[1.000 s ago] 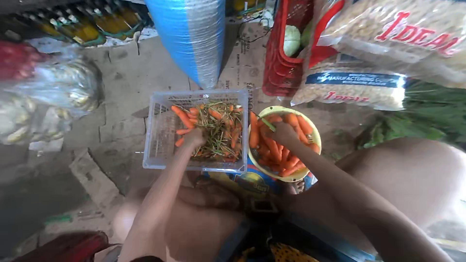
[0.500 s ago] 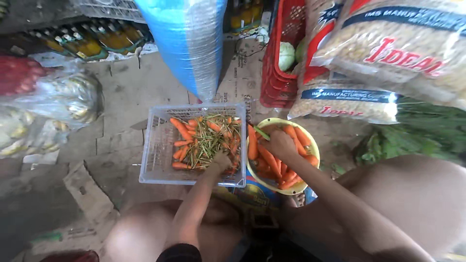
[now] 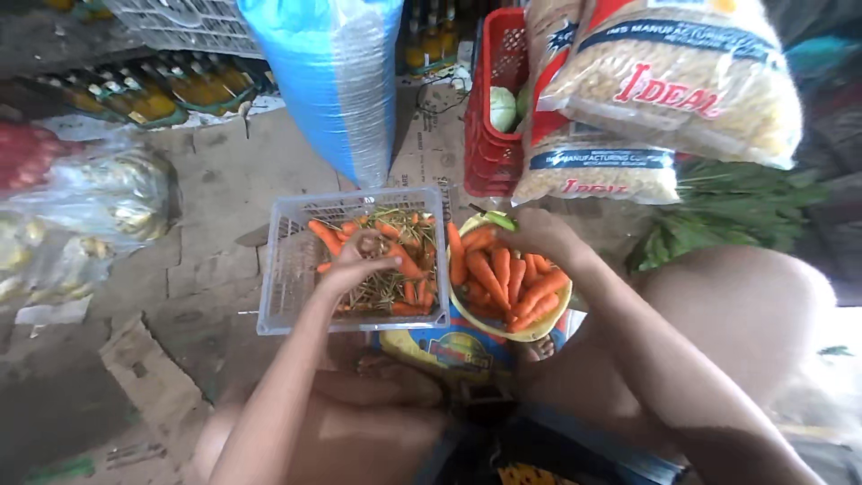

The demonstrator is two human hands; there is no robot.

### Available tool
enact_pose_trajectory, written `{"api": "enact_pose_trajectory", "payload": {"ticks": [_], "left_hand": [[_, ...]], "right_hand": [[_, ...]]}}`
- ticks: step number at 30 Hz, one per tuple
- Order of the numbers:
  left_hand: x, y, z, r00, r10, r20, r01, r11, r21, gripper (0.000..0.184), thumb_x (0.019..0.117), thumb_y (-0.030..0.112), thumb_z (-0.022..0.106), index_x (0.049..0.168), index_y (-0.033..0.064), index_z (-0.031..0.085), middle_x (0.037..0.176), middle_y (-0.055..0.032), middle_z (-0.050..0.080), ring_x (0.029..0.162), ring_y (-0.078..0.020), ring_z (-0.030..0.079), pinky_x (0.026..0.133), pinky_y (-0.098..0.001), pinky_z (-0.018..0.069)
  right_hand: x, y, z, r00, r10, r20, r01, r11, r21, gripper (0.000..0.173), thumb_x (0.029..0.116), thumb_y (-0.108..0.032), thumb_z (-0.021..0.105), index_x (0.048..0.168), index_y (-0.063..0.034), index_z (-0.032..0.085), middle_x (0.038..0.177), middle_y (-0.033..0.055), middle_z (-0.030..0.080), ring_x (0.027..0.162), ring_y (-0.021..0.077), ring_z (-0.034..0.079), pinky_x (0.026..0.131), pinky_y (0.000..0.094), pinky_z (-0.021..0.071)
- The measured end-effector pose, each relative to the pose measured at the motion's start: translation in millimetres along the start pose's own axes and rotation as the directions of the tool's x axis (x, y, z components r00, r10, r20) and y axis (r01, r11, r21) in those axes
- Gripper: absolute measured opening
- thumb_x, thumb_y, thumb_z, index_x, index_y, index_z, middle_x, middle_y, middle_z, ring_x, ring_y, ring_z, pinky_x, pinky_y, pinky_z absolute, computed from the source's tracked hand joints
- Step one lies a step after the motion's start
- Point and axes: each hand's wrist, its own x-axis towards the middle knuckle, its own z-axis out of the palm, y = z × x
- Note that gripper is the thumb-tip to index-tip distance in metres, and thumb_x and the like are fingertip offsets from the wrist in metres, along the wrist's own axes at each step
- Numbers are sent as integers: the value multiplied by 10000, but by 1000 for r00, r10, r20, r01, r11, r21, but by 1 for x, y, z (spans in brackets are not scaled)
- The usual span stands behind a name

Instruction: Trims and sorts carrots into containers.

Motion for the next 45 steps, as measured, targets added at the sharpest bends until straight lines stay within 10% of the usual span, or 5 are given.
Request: {"api": "enact_pose_trajectory", "payload": {"ticks": [7,16,31,39,45], "left_hand": [[-31,37,18,982,112,-154,-190,515,-836,532,1036,572,452,1412,207,546,1227,-105,687,1073,-268,690,875,-458,594],[-22,23,26,801,289,-524,-358,933,-32,557,726,74,846,1228,-5,620,1037,-92,714,954,-118,694,896,-320,579],[-44,39,13,745,265,-612,-136,959,249,609,777,190,847,1307,10,608,1111,-161,715,1035,-235,703,958,-439,562],[-39,47,13,965,-29,-260,-191,605,-773,540,1073,514,405,1323,53,536,1035,-164,687,861,-261,703,759,-404,608],[-27,44,15,949,-31,-313,-211,677,-705,435,1135,350,266,1342,68,524,1155,-143,661,957,-272,690,833,-450,589]], "right_hand": [[-18,-53,22,911,-409,-43,405,874,268,481,1082,-436,473,1414,-111,593,1136,168,704,1004,279,688,915,543,546],[-49,-83,81,678,-619,-398,698,712,81,419,1071,-467,496,1412,-280,651,999,84,735,829,202,709,720,435,599],[-6,-82,62,960,-279,-17,279,950,140,542,1100,-512,347,1371,-164,662,1213,178,712,1144,363,671,988,613,493],[-12,-111,101,933,-358,40,230,677,699,664,833,-520,810,1313,-90,651,874,33,658,657,89,553,618,304,503],[-3,-114,109,945,-280,170,-17,476,879,331,981,-378,703,1049,-54,706,574,-59,464,427,36,381,426,218,374]]}}
